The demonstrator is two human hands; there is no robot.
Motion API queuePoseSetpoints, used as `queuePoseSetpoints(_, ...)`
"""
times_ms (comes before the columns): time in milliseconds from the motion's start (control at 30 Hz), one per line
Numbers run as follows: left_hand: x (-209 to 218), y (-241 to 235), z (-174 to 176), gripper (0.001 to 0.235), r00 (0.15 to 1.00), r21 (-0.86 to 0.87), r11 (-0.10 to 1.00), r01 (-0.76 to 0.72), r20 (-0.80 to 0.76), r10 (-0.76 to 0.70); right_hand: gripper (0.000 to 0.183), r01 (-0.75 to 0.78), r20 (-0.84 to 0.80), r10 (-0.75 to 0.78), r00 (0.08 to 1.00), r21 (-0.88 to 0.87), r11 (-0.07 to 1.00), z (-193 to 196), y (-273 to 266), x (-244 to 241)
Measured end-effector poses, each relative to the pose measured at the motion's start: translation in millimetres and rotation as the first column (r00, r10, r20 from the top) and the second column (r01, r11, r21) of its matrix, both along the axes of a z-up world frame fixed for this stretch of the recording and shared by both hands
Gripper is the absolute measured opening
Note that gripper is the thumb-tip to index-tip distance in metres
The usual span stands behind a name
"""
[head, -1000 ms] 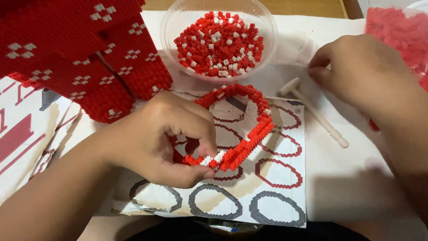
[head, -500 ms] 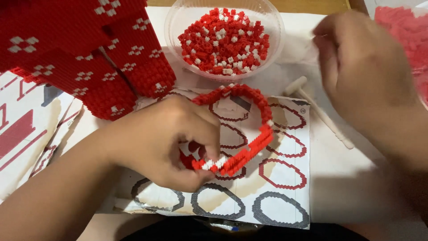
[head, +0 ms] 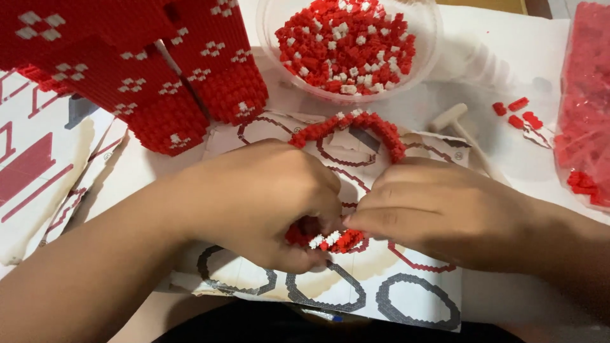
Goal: Assembling a circular structure using small interlocking plastic building blocks on a craft table.
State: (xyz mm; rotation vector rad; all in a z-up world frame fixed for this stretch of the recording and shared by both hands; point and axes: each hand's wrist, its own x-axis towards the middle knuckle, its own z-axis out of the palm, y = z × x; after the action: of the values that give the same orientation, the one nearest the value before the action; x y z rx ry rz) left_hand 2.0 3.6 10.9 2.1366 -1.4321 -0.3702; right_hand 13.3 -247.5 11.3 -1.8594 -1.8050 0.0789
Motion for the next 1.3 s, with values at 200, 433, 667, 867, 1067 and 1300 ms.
queuePoseSetpoints(200, -0.4, -1.1, -5.4, 0.032, 0.999, -0.017, 1.000, -0.013, 0.039, 0.014, 0.032, 0.029, -0.076, -0.032, 0.997, -0.034, 0.999, -13.6, -1.7, 1.2)
queuePoseSetpoints(433, -1.0, -0.9, -7.7, 0.027, 0.999, -0.059, 0.998, -0.018, 0.041, 0.020, 0.014, 0.033, -0.226, -0.009, 0.974, 0.102, 0.994, -12.0, 6.5, 4.8)
queuePoseSetpoints(667, -0.5, -0.7, -9.4, 0.029, 0.997, -0.064, 0.998, -0.012, 0.071, 0.016, 0.020, 0.094, -0.259, -0.067, 0.964, 0.091, 0.991, -10.3, 2.6, 8.1)
queuePoseSetpoints(867, -0.3, -0.1, -8.1, 0.030, 0.999, -0.006, 1.000, -0.014, 0.032, 0.014, 0.024, 0.055, -0.326, -0.020, 0.945, 0.100, 0.993, -6.2, 6.9, 8.4)
queuePoseSetpoints(1067, -1.2, -0.4, -8.7, 0.029, 0.998, -0.005, 0.999, -0.032, 0.058, 0.033, 0.023, 0.048, -0.233, -0.018, 0.972, 0.124, 0.991, -9.8, 6.1, 8.6)
queuePoseSetpoints(1300, -1.0, -0.8, -8.5, 0.029, 0.998, 0.002, 0.999, -0.033, 0.054, 0.033, 0.019, 0.057, -0.237, -0.034, 0.971, 0.091, 0.994, -6.9, 6.6, 6.1)
